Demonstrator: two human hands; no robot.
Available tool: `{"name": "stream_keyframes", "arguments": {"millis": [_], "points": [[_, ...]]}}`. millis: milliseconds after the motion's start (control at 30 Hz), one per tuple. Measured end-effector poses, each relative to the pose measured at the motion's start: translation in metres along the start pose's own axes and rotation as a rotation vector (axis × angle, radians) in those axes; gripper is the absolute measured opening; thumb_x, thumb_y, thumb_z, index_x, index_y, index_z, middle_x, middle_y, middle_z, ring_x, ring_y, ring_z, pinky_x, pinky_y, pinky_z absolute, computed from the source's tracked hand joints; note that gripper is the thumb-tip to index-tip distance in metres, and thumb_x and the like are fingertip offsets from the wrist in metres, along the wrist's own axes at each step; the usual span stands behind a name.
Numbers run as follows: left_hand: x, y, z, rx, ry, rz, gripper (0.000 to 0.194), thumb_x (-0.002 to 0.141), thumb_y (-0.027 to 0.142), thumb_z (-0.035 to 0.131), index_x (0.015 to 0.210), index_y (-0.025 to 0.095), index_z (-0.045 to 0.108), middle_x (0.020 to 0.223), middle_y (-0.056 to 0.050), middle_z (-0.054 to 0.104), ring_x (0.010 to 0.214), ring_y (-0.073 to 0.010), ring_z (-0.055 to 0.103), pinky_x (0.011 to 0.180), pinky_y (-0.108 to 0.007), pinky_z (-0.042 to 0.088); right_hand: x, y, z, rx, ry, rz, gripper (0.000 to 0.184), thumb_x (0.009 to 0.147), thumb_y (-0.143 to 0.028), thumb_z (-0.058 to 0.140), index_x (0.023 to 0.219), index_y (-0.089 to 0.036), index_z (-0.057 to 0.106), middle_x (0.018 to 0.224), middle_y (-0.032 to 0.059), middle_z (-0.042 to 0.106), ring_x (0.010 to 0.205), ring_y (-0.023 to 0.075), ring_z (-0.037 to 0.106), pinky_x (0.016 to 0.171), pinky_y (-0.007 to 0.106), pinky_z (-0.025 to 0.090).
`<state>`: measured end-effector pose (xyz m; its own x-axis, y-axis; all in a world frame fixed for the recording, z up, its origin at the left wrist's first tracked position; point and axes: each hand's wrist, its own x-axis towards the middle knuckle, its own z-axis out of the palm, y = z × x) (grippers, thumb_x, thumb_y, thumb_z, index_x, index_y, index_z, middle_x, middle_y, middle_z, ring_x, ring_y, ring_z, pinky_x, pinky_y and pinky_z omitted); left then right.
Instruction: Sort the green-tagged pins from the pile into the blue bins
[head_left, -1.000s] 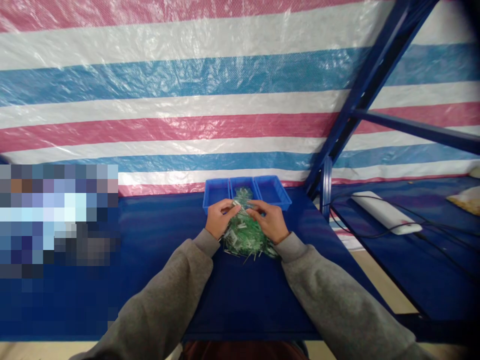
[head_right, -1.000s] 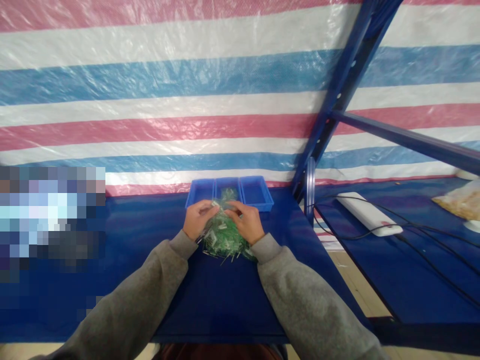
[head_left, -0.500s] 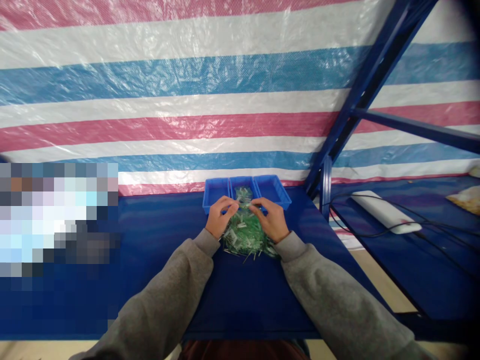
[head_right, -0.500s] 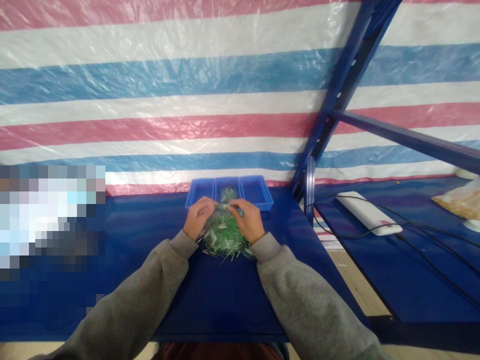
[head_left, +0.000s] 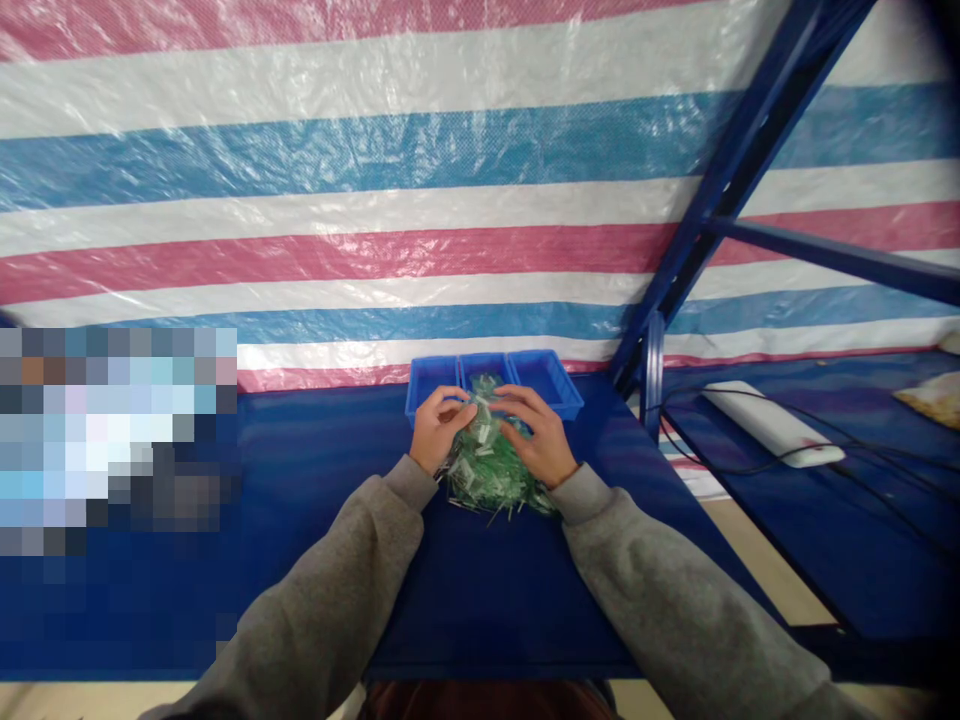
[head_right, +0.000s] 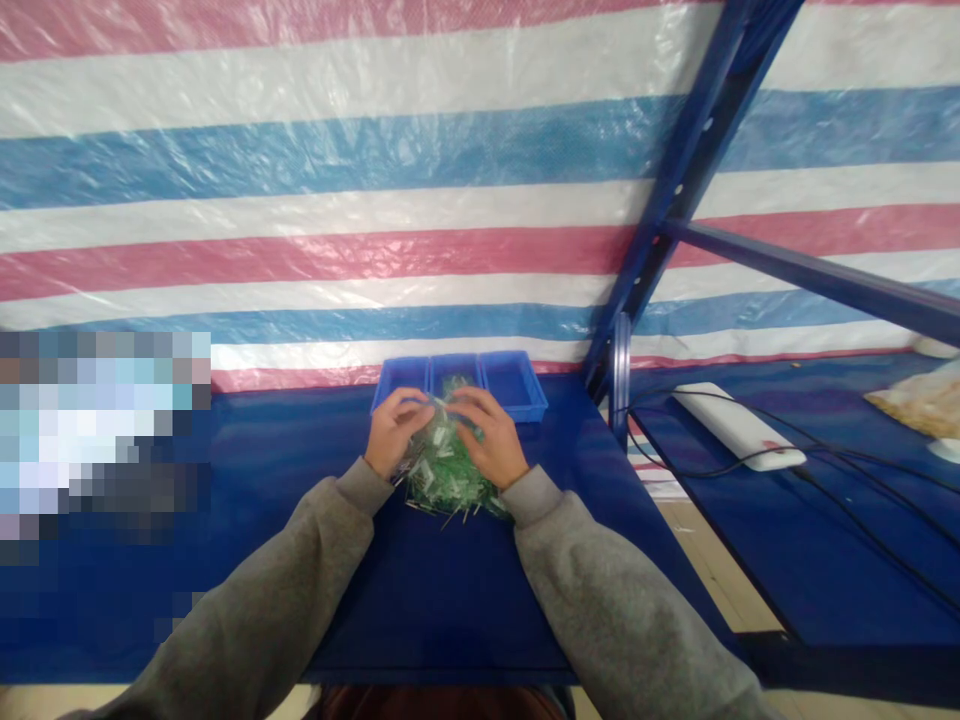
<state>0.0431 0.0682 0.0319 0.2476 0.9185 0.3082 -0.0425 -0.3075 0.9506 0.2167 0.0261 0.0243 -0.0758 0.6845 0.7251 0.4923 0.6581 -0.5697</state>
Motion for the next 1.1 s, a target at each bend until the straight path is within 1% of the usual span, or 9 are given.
{"name": "stream_keyframes", "arguments": {"millis": [167,267,367,467,667,767,900,967,1100], "points": [[-0.002,0.004,-0.001,0.196,-0.031,0.171,0.037,0.088,0.044,0.049,0.079,0.014,0.067,0.088,-0.008,0.064,0.08,-0.0172,0.06,0.067,-0.027,0.048,-0.001,0.004,0.002,-0.046,0.052,0.089,0.013,0.087,-0.027,0.053,0.09,-0.021,0.064,0.087,0.005,0.067,0.082,0.0188,0.062,0.078,0.035,0.051],[-0.003,0.006,-0.003,0.313,-0.061,0.256,0.032,0.083,0.043,0.057,0.078,0.014,0.068,0.087,-0.008,0.064,0.083,-0.0184,0.059,0.071,-0.028,0.048,-0.002,0.004,0.003,-0.075,0.068,0.107,0.015,0.087,-0.03,0.054,0.088,-0.02,0.064,0.082,0.0044,0.068,0.073,0.0176,0.061,0.074,0.033,0.05],[-0.004,0.006,-0.002,0.322,-0.068,0.194,0.028,0.077,0.041,0.065,0.081,0.014,0.068,0.076,-0.005,0.065,0.072,-0.0169,0.06,0.067,-0.027,0.049,-0.002,0.002,0.002,-0.049,0.073,0.127,0.017,0.086,-0.031,0.054,0.096,-0.021,0.064,0.084,0.0039,0.068,0.074,0.0174,0.062,0.075,0.033,0.051],[-0.004,0.004,0.0,0.197,-0.037,0.115,0.033,0.076,0.039,0.067,0.099,0.015,0.063,0.066,-0.001,0.064,0.063,-0.0148,0.061,0.063,-0.026,0.049,-0.002,-0.001,0.0,0.001,0.069,0.126,0.022,0.089,-0.027,0.048,0.105,-0.022,0.062,0.091,0.0047,0.066,0.076,0.0167,0.062,0.076,0.033,0.052],[-0.004,0.005,0.002,-0.006,-0.011,0.009,0.049,0.075,0.039,0.069,0.115,0.017,0.05,0.057,0.004,0.059,0.051,-0.0122,0.058,0.054,-0.023,0.047,0.0,-0.002,-0.001,0.004,0.029,-0.011,0.024,0.087,-0.021,0.051,0.107,-0.024,0.063,0.123,0.0088,0.055,0.103,0.0212,0.057,0.088,0.039,0.05],[-0.005,0.008,0.0,0.137,-0.054,0.106,0.034,0.083,0.044,0.057,0.1,0.015,0.062,0.069,-0.002,0.062,0.066,-0.015,0.061,0.062,-0.026,0.049,0.001,-0.001,0.0,-0.01,0.046,-0.014,0.014,0.087,-0.022,0.052,0.094,-0.022,0.064,0.109,0.0077,0.062,0.098,0.0204,0.059,0.089,0.039,0.048],[-0.005,0.011,-0.004,0.416,-0.073,0.375,0.035,0.083,0.047,0.056,0.09,0.016,0.072,0.095,-0.009,0.06,0.092,-0.0202,0.057,0.081,-0.032,0.047,0.002,0.0,0.0,-0.039,0.077,0.05,0.011,0.087,-0.026,0.053,0.086,-0.021,0.063,0.081,0.0039,0.064,0.074,0.0163,0.059,0.071,0.031,0.05],[-0.005,0.012,-0.004,0.47,-0.078,0.43,0.031,0.08,0.044,0.062,0.09,0.016,0.072,0.095,-0.009,0.061,0.091,-0.0199,0.058,0.082,-0.033,0.047,0.002,0.0,0.0,-0.057,0.099,0.064,0.011,0.086,-0.028,0.054,0.085,-0.02,0.063,0.085,0.005,0.062,0.075,0.0163,0.058,0.068,0.03,0.05],[-0.006,0.011,-0.003,0.488,-0.129,0.402,0.024,0.082,0.037,0.062,0.087,0.016,0.071,0.081,-0.006,0.068,0.077,-0.0165,0.062,0.075,-0.028,0.048,0.001,0.0,0.0,-0.048,0.099,0.073,0.014,0.086,-0.031,0.055,0.084,-0.019,0.062,0.087,0.0055,0.063,0.077,0.0164,0.059,0.067,0.029,0.049]]}}
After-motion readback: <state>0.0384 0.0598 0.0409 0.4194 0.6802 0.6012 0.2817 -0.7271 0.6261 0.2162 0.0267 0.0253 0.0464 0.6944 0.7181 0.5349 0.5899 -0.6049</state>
